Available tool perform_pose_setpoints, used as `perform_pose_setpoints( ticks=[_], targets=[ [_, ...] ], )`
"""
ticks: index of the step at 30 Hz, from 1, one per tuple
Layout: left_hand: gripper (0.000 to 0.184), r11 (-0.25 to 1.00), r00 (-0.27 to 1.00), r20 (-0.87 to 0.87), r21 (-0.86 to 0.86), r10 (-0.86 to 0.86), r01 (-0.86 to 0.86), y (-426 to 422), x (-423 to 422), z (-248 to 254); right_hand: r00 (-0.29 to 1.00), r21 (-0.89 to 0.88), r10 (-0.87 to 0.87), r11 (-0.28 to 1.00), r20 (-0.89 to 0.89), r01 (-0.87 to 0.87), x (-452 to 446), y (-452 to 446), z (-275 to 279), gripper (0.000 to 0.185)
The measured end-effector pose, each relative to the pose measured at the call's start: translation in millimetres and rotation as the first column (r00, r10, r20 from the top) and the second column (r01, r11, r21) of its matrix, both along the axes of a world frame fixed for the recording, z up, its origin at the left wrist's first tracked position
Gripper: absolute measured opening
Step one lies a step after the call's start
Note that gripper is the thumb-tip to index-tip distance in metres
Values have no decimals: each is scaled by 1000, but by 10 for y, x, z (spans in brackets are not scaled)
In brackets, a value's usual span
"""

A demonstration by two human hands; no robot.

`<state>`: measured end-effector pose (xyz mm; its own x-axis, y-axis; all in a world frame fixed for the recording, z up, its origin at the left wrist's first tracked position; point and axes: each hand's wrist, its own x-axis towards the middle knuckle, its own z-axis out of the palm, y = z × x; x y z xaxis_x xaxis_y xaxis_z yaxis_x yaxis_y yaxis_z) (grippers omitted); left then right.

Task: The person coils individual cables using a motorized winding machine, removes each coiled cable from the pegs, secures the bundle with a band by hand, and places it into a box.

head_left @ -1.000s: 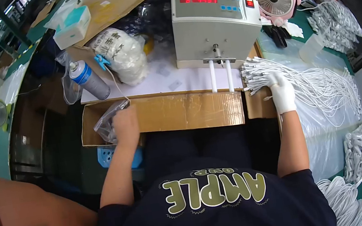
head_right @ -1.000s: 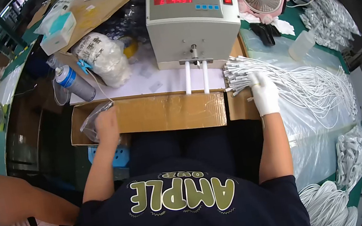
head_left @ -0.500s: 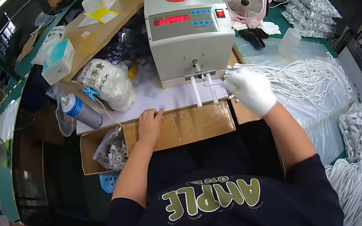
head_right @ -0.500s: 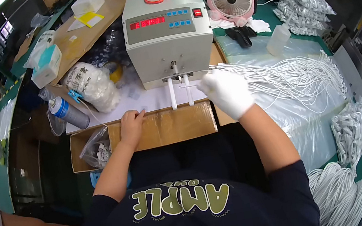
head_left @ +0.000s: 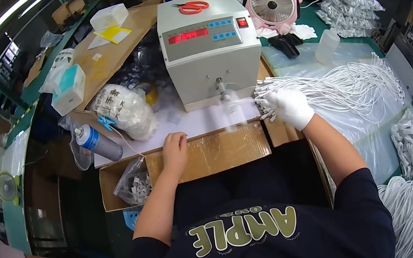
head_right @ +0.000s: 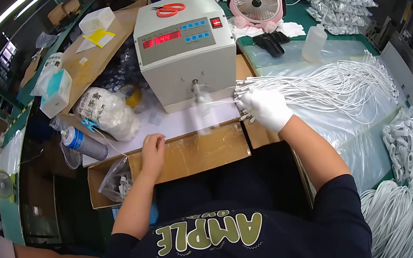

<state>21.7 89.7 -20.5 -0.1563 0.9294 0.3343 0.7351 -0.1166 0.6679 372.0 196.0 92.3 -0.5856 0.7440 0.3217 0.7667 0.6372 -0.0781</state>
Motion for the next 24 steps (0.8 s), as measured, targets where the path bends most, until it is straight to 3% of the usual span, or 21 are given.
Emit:
perform_pose_setpoints(
  ticks=[3, 4, 5, 8, 11, 12, 14, 16, 17, 18, 19, 20, 21, 23, 24],
  targets=[
    [23, 994, 981, 191, 94, 30, -49, 95, 313, 121, 985, 37, 116, 993, -127, -112, -176, -94, 56, 18],
    [24, 993, 982, 183, 107, 38, -58, 145, 343, 104, 975, 52, 156, 987, -159, -149, -278, -167, 102, 16],
    [26, 990, 984, 172, 121, 46, -68, 202, 355, 75, 990, -61, 114, 991, -88, -119, -376, -241, 124, 12],
    [30, 992, 977, 207, 95, 57, -78, 206, 255, 104, 997, -156, 52, 986, -60, -61, -502, -412, 134, 14],
    [31, 997, 930, 358, -2, 77, -81, 156, 290, 344, 978, -170, 47, 982, -203, -82, -476, -390, -166, 21],
    [31, 995, 904, 417, -35, 95, -88, 147, 347, 486, 929, -189, -3, 979, -371, -72, -516, -415, -314, 24],
    [29, 999, 893, 450, 48, -10, -13, 235, 576, 723, 746, -208, -55, 972, -664, -114, -675, -460, -569, 33],
    [28, 957, 899, 368, 243, -240, 156, 436, 776, 840, 558, -466, -201, 796, -805, -386, -848, -497, -688, 31],
    [28, 938, 850, 451, 322, -273, 130, 644, 891, 691, 463, -546, -326, 676, -824, -495, -921, -523, -760, 32],
    [30, 908, 916, 280, 384, -288, 168, 765, 979, 771, 222, -443, -405, 611, -887, -656, -1070, -556, -788, 39],
    [32, 944, 962, 180, 296, -205, 146, 760, 1082, 998, -1, -336, -548, 514, -836, -789, -1228, -621, -627, 44],
    [31, 930, 947, 165, 294, -277, 221, 800, 1161, 1127, -248, -181, -646, 522, -722, -833, -1475, -747, -352, 45],
    [29, 942, 961, 67, 223, -270, 249, 850, 1258, 1219, -289, -142, -643, 531, -709, -835, -1569, -700, -358, 44],
    [28, 960, 957, -99, 39, -272, 277, 857, 1397, 1345, -310, 1, -657, 426, -687, -905, -1562, -382, -759, 41],
    [27, 962, 945, -178, -61, -273, 266, 869, 1446, 1370, -287, 117, -669, 287, -686, -951, -1536, 30, -1167, 40]
  ],
)
